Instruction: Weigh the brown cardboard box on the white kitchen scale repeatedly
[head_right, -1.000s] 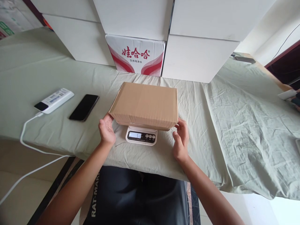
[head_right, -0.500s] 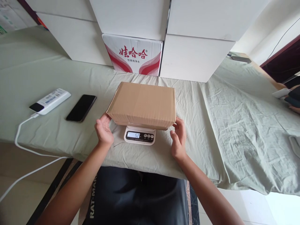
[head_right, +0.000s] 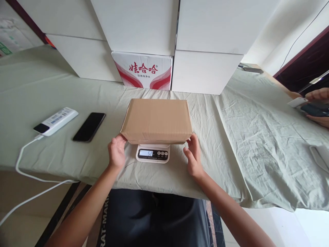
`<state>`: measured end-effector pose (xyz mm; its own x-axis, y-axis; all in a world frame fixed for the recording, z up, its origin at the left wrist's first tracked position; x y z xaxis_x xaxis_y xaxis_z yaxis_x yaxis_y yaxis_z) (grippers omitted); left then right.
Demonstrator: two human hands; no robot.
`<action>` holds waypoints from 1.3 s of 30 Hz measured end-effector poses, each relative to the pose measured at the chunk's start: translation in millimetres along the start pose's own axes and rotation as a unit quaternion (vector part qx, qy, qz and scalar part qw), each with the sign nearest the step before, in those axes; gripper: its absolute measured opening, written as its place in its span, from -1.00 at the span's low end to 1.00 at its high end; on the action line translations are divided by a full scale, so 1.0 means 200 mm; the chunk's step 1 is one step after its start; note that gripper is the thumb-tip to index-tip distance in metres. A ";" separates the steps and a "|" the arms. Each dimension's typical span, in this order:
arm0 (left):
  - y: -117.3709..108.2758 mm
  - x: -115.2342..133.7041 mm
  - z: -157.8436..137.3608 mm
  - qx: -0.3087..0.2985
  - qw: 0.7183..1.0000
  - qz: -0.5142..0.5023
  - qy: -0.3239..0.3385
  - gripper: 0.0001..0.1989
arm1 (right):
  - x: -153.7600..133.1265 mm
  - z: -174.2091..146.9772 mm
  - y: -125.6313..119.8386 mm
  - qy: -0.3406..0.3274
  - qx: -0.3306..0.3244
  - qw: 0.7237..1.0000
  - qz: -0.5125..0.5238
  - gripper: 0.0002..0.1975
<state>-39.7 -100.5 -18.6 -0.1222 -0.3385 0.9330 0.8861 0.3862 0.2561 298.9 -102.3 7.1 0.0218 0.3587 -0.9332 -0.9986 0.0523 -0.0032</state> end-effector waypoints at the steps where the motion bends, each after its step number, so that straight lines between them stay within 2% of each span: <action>1: 0.03 0.05 -0.01 -0.028 1.000 -0.012 -0.003 -0.28 | -0.02 0.01 0.00 0.008 -0.002 1.000 0.011 -0.51; 3: 0.11 0.16 0.01 -0.084 0.996 -0.030 -0.002 -0.33 | -0.08 0.05 -0.01 0.023 -0.009 0.999 0.028 -0.48; 5: 0.17 0.24 0.10 -0.102 0.994 -0.038 0.016 -0.28 | -0.12 0.14 0.00 0.024 -0.020 0.999 0.029 -0.45; 7: 0.24 0.23 0.25 -0.105 0.993 -0.046 0.034 -0.21 | -0.12 0.27 0.02 -0.004 -0.015 1.000 0.023 -0.44; 10: 0.32 0.00 0.51 -0.103 0.993 -0.059 0.012 -0.12 | -0.01 0.49 0.06 -0.032 0.023 0.999 0.030 -0.47; 12: 0.34 -0.20 0.63 -0.090 0.994 -0.059 -0.025 -0.06 | 0.13 0.59 0.10 -0.011 0.028 0.999 0.028 -0.45; 14: 0.34 -0.35 0.71 -0.093 0.993 -0.058 -0.051 0.00 | 0.25 0.65 0.14 0.002 0.027 0.999 0.037 -0.38; 17: 0.34 -0.43 0.73 -0.122 0.989 -0.059 -0.059 0.03 | 0.36 0.66 0.18 0.011 -0.002 0.999 0.045 -0.34; 21: 0.34 -0.43 0.71 -0.153 0.985 -0.045 -0.065 0.03 | 0.40 0.64 0.18 0.027 -0.026 0.998 0.040 -0.39; 27: 0.37 -0.45 0.69 -0.163 0.984 -0.010 -0.075 0.09 | 0.38 0.63 0.20 0.046 -0.038 0.998 0.036 -0.40; 33: 0.38 -0.46 0.69 -0.155 0.986 -0.025 -0.055 -0.01 | 0.35 0.63 0.21 0.039 -0.042 0.998 0.033 -0.34; 39: 0.38 -0.46 0.69 -0.159 0.986 -0.020 -0.051 -0.01 | 0.33 0.64 0.21 0.021 -0.038 0.999 0.019 -0.34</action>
<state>-23.1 78.3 -50.0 -0.1894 -0.2528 0.9488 0.9731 0.0806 0.2157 264.4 42.7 -9.2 -0.0162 0.3195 -0.9474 -0.9995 -0.0317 0.0064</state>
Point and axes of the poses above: each hand's wrist, its own z-axis towards the middle knuckle, its own y-axis out of the palm, x = y × z, the point moved 8 cm from there along z, towards the middle knuckle, and after that the axes turned 1 degree about x, right-handed, at the moved point
